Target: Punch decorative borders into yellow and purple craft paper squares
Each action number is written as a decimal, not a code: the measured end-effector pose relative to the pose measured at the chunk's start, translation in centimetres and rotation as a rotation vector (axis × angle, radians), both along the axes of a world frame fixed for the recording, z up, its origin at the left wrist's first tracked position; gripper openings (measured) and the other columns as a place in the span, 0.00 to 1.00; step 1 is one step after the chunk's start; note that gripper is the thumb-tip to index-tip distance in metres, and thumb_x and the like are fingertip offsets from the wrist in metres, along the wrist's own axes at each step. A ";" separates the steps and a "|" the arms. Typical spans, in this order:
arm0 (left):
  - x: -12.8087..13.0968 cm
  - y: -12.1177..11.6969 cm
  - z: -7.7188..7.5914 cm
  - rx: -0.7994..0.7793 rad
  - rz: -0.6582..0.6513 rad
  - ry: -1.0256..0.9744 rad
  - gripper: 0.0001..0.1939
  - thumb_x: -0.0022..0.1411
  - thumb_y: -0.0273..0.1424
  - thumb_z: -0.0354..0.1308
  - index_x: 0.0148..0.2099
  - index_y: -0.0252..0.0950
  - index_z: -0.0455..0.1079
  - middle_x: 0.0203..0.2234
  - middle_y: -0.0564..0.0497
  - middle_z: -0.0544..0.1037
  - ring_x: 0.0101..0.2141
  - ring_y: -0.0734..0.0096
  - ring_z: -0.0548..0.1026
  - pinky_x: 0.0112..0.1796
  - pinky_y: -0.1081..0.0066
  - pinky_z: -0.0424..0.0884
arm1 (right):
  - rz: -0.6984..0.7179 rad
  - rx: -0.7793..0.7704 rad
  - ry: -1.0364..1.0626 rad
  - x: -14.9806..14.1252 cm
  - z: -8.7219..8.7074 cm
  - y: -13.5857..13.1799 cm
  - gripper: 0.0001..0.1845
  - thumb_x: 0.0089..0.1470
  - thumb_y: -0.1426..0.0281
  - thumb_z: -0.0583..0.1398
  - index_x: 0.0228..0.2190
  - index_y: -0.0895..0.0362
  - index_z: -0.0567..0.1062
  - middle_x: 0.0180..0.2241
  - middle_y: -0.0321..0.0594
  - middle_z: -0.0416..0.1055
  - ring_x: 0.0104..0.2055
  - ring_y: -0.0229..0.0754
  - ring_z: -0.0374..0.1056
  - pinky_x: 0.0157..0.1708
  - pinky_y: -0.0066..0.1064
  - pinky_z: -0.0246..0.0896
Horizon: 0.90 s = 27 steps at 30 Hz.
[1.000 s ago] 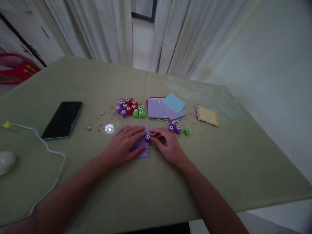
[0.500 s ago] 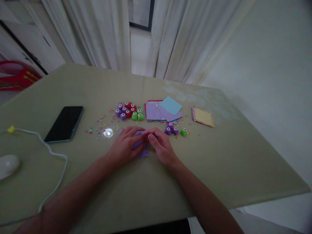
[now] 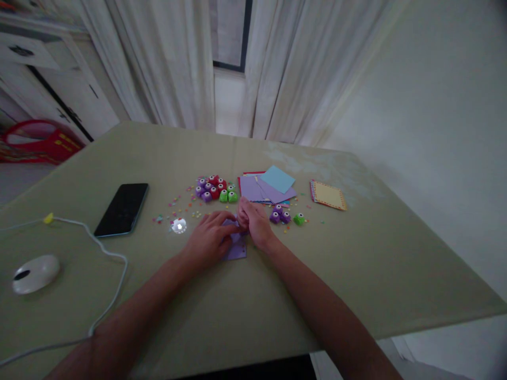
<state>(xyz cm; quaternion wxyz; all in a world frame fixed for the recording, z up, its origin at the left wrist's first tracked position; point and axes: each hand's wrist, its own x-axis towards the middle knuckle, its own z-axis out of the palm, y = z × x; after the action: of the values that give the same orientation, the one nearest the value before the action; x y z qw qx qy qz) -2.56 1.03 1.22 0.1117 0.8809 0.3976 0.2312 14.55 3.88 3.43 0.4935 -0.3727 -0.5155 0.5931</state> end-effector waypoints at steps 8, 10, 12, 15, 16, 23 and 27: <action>0.4 -0.3 0.3 0.025 0.026 0.017 0.31 0.58 0.13 0.54 0.53 0.48 0.83 0.56 0.47 0.80 0.59 0.50 0.75 0.58 0.47 0.71 | -0.107 0.062 -0.061 -0.1 -1.0 -0.9 0.41 0.61 0.32 0.55 0.16 0.51 0.54 0.16 0.28 0.47 0.19 0.35 0.43 0.22 0.33 0.40; 0.4 -0.3 0.3 0.017 0.028 0.024 0.31 0.58 0.12 0.54 0.53 0.49 0.83 0.56 0.47 0.80 0.59 0.50 0.75 0.58 0.47 0.71 | -0.112 0.076 -0.069 -0.2 -1.3 -1.0 0.40 0.63 0.34 0.55 0.16 0.50 0.54 0.16 0.28 0.48 0.20 0.35 0.43 0.22 0.33 0.40; 0.3 -0.2 0.0 0.018 0.015 0.015 0.32 0.57 0.13 0.54 0.53 0.49 0.83 0.57 0.48 0.80 0.59 0.50 0.75 0.58 0.47 0.70 | -0.108 0.096 -0.062 -0.2 -1.6 -1.2 0.39 0.65 0.36 0.55 0.16 0.50 0.54 0.16 0.28 0.47 0.20 0.35 0.43 0.22 0.34 0.40; 0.1 0.0 -0.8 0.052 -0.025 -0.046 0.32 0.58 0.13 0.52 0.56 0.47 0.81 0.59 0.48 0.80 0.58 0.53 0.76 0.57 0.50 0.70 | -0.147 0.157 -0.025 0.4 -1.9 -1.4 0.38 0.68 0.39 0.53 0.17 0.50 0.53 0.16 0.29 0.47 0.19 0.36 0.44 0.22 0.34 0.42; 0.0 0.0 -1.0 0.065 -0.041 -0.072 0.32 0.60 0.13 0.51 0.58 0.46 0.80 0.59 0.47 0.80 0.57 0.54 0.76 0.57 0.50 0.70 | -0.190 0.194 -0.040 0.9 -1.9 -1.4 0.38 0.70 0.41 0.52 0.17 0.50 0.53 0.17 0.29 0.48 0.19 0.36 0.45 0.23 0.34 0.44; -1.1 -0.3 -0.6 0.026 0.046 -0.081 0.27 0.76 0.31 0.53 0.74 0.39 0.63 0.66 0.40 0.75 0.62 0.52 0.74 0.63 0.49 0.68 | -0.153 0.537 -0.813 4.7 -1.4 -0.8 0.13 0.70 0.60 0.61 0.36 0.54 0.76 0.34 0.39 0.73 0.36 0.43 0.69 0.38 0.33 0.61; -1.6 -0.3 -1.1 0.001 0.082 0.037 0.30 0.74 0.38 0.57 0.74 0.38 0.64 0.70 0.39 0.71 0.67 0.47 0.70 0.68 0.44 0.63 | -0.123 0.594 -1.012 5.1 -1.3 -0.7 0.09 0.68 0.71 0.60 0.47 0.54 0.79 0.45 0.45 0.78 0.46 0.48 0.75 0.45 0.35 0.67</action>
<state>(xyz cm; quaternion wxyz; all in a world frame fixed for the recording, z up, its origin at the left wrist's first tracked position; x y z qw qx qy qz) -4.17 0.78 0.10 0.0941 0.8680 0.4354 0.2194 19.61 3.15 2.17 0.3029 -0.4845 -0.8083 0.1418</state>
